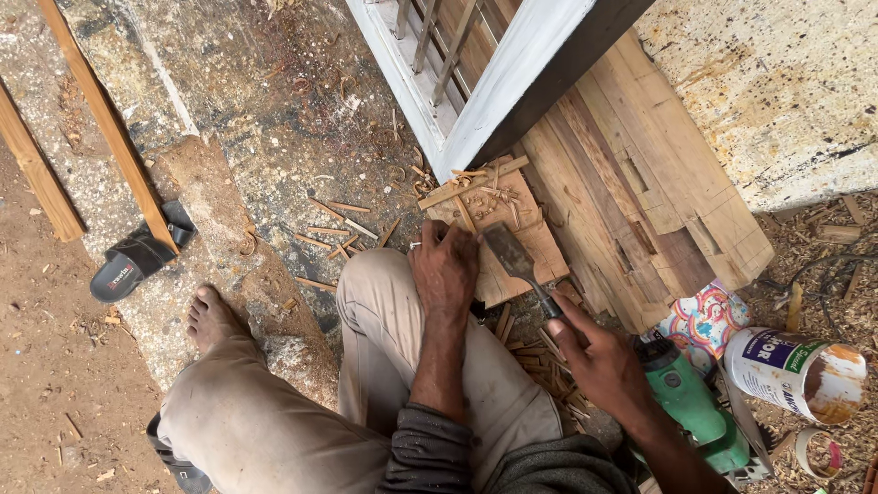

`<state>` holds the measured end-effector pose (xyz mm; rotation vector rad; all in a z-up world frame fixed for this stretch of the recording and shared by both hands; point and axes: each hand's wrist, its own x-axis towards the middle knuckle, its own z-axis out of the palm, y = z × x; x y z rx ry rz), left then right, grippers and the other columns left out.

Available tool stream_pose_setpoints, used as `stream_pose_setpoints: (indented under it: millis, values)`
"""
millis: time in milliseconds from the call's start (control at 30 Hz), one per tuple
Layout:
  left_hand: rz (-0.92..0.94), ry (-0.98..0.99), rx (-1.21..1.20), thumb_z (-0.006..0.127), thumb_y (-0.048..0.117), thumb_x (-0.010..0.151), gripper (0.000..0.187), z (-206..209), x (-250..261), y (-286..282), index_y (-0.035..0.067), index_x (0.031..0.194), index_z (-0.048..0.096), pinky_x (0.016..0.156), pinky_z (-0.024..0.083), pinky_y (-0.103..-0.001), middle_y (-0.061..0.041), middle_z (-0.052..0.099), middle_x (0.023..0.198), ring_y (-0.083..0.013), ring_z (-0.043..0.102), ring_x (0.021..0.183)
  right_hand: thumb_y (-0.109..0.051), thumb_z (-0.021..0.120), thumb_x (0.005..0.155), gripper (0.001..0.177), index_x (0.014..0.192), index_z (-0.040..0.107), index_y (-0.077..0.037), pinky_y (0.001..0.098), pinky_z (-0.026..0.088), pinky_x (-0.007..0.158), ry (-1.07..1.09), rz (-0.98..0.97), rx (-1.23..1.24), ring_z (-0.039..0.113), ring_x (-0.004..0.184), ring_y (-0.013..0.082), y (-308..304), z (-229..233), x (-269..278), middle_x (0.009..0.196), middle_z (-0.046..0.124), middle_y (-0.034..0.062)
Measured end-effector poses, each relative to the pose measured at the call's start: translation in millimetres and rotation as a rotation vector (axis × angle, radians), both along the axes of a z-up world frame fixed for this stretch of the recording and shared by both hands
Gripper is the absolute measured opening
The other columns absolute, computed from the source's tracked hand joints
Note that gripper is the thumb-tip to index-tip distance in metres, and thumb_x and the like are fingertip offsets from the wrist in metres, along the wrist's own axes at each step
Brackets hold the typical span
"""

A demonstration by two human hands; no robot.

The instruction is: The person sits on the ground and uses a chisel to carve a small wooden block, repeatedly striking the tool to remove wood shavings. The person occasionally pauses to clear debris from the work surface.

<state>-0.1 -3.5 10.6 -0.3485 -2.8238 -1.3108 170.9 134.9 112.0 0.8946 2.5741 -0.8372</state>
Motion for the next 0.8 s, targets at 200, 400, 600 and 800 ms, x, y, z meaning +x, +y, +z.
stream_pose_setpoints:
  millis: [200,400,600,800]
  values:
    - [-0.002,0.013,-0.095,0.075,0.006,0.085,0.042,9.3,1.5,-1.7,0.022,0.123,0.076,0.082,0.050,-0.048,-0.010,0.062,0.122,-0.0288,0.066,0.092,-0.039,0.057,0.100,0.052,0.144,0.057,-0.011,0.0449,0.055,0.059,0.342,0.230,0.022,0.073,0.066,0.0317,-10.7,6.4,-5.1,0.083,0.072,0.0239]
    - [-0.004,0.044,-0.123,0.070,-0.002,0.087,0.047,-3.0,3.0,-1.7,0.025,0.125,0.076,0.086,0.051,-0.046,-0.006,0.063,0.121,-0.0257,0.067,0.097,-0.042,0.051,0.100,0.055,0.148,0.054,-0.016,0.0463,0.056,0.058,0.010,0.213,0.143,0.071,0.062,0.0345,-20.2,-1.7,-14.3,0.069,0.072,0.0229]
    - [-0.007,0.074,-0.133,0.070,0.000,0.089,0.039,-15.2,3.7,2.8,0.025,0.118,0.078,0.090,0.050,-0.049,-0.006,0.066,0.117,-0.0274,0.065,0.105,-0.036,0.043,0.104,0.057,0.152,0.044,-0.004,0.0352,0.056,0.038,0.154,0.302,0.146,0.065,0.047,0.0201,-29.3,-31.9,-14.8,0.087,0.070,0.0237]
    - [-0.001,0.066,-0.114,0.069,-0.002,0.089,0.039,-12.7,2.8,4.5,0.023,0.118,0.078,0.090,0.051,-0.048,-0.007,0.065,0.117,-0.0271,0.064,0.106,-0.038,0.042,0.104,0.058,0.154,0.041,-0.009,0.0365,0.052,0.041,0.016,0.300,0.194,0.059,0.044,0.0201,-31.6,-38.9,-17.4,0.063,0.067,0.0152]
